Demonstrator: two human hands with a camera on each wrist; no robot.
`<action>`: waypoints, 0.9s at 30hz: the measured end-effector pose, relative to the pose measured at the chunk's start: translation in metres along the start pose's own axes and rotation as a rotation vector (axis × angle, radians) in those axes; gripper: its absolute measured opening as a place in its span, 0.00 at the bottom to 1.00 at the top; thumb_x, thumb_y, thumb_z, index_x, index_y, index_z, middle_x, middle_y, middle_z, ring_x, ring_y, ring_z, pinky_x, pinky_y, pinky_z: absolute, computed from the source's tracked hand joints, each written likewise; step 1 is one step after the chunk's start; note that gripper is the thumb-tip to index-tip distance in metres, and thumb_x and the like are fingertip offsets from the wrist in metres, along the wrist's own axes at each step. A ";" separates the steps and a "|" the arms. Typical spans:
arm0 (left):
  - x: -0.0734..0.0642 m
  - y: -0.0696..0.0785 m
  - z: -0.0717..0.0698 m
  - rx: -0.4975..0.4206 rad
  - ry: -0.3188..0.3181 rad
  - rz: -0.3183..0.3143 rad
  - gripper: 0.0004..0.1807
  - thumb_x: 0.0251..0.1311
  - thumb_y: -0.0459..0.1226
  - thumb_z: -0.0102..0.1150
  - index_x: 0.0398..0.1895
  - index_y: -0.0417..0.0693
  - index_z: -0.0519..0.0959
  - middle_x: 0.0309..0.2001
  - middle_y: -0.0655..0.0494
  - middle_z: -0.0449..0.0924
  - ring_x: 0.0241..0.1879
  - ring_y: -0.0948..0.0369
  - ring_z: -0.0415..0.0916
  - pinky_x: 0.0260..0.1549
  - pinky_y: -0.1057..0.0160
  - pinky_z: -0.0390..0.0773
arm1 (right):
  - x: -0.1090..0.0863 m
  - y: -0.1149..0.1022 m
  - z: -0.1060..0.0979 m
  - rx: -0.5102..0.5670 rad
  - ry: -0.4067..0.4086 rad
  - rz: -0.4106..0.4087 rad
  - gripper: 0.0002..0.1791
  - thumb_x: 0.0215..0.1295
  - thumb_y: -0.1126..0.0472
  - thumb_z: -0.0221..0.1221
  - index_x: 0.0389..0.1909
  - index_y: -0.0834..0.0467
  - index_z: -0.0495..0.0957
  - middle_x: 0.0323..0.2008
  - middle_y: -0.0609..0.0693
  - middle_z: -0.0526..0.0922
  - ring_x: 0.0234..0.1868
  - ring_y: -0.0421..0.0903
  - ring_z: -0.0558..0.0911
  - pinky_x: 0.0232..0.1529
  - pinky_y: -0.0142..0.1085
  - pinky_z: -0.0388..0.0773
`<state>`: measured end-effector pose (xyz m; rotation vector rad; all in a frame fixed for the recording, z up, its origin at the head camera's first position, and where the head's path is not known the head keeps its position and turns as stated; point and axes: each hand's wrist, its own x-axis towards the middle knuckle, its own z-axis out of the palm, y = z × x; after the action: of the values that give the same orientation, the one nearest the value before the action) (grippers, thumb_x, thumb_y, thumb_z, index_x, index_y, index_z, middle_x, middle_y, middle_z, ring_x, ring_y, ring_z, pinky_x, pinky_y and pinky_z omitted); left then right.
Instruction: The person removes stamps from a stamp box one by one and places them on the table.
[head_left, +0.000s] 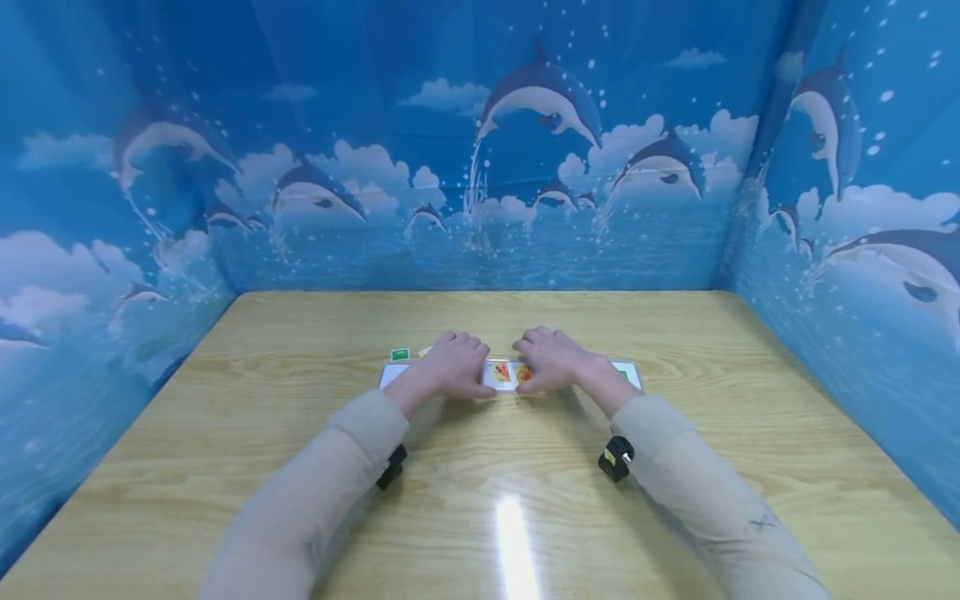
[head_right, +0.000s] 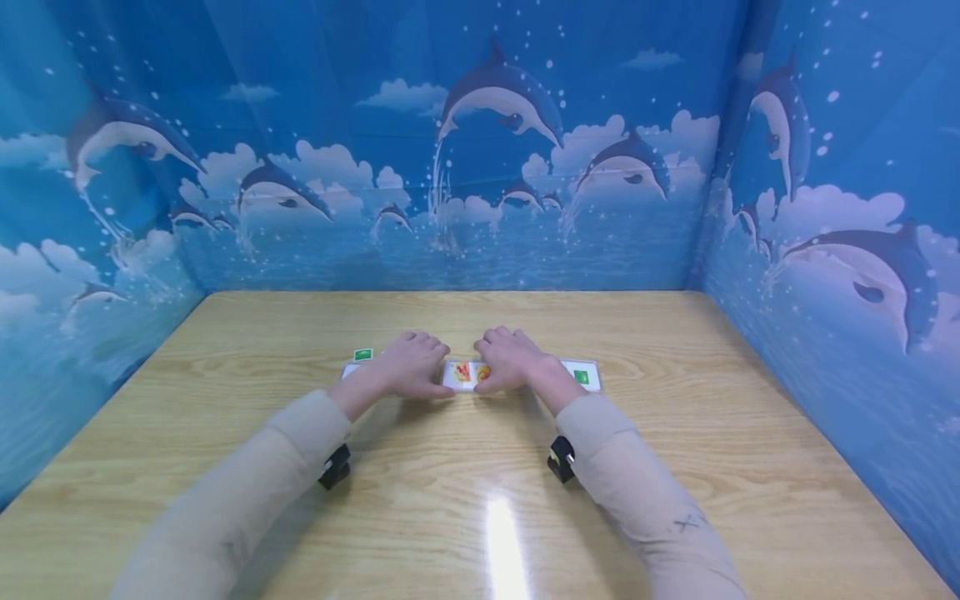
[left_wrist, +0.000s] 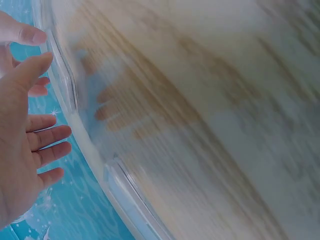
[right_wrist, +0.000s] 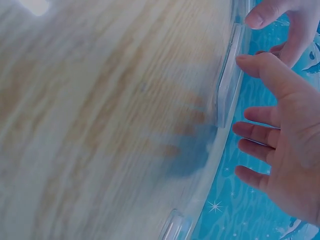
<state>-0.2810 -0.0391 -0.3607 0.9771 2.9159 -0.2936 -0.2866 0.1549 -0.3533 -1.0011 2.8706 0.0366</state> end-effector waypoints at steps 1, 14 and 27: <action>0.001 0.000 0.001 0.004 -0.002 0.004 0.41 0.53 0.65 0.50 0.59 0.43 0.69 0.52 0.49 0.73 0.53 0.53 0.67 0.56 0.51 0.63 | 0.001 0.000 0.000 -0.005 -0.004 -0.002 0.43 0.51 0.40 0.61 0.63 0.63 0.64 0.56 0.57 0.69 0.57 0.53 0.67 0.56 0.51 0.64; 0.006 0.004 0.004 -0.003 -0.054 0.015 0.39 0.54 0.64 0.51 0.60 0.45 0.68 0.54 0.51 0.72 0.54 0.54 0.66 0.57 0.52 0.62 | 0.009 -0.001 0.008 -0.026 -0.059 -0.011 0.42 0.53 0.40 0.60 0.63 0.62 0.64 0.57 0.56 0.69 0.57 0.52 0.67 0.56 0.50 0.64; 0.009 0.002 0.006 0.001 -0.058 0.023 0.36 0.56 0.61 0.51 0.59 0.44 0.69 0.54 0.50 0.71 0.54 0.55 0.66 0.56 0.52 0.63 | 0.012 -0.002 0.009 -0.017 -0.064 -0.017 0.37 0.53 0.41 0.61 0.59 0.60 0.69 0.52 0.54 0.71 0.52 0.50 0.68 0.52 0.47 0.67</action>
<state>-0.2867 -0.0331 -0.3676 0.9838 2.8510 -0.3176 -0.2937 0.1460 -0.3632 -1.0092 2.8087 0.0907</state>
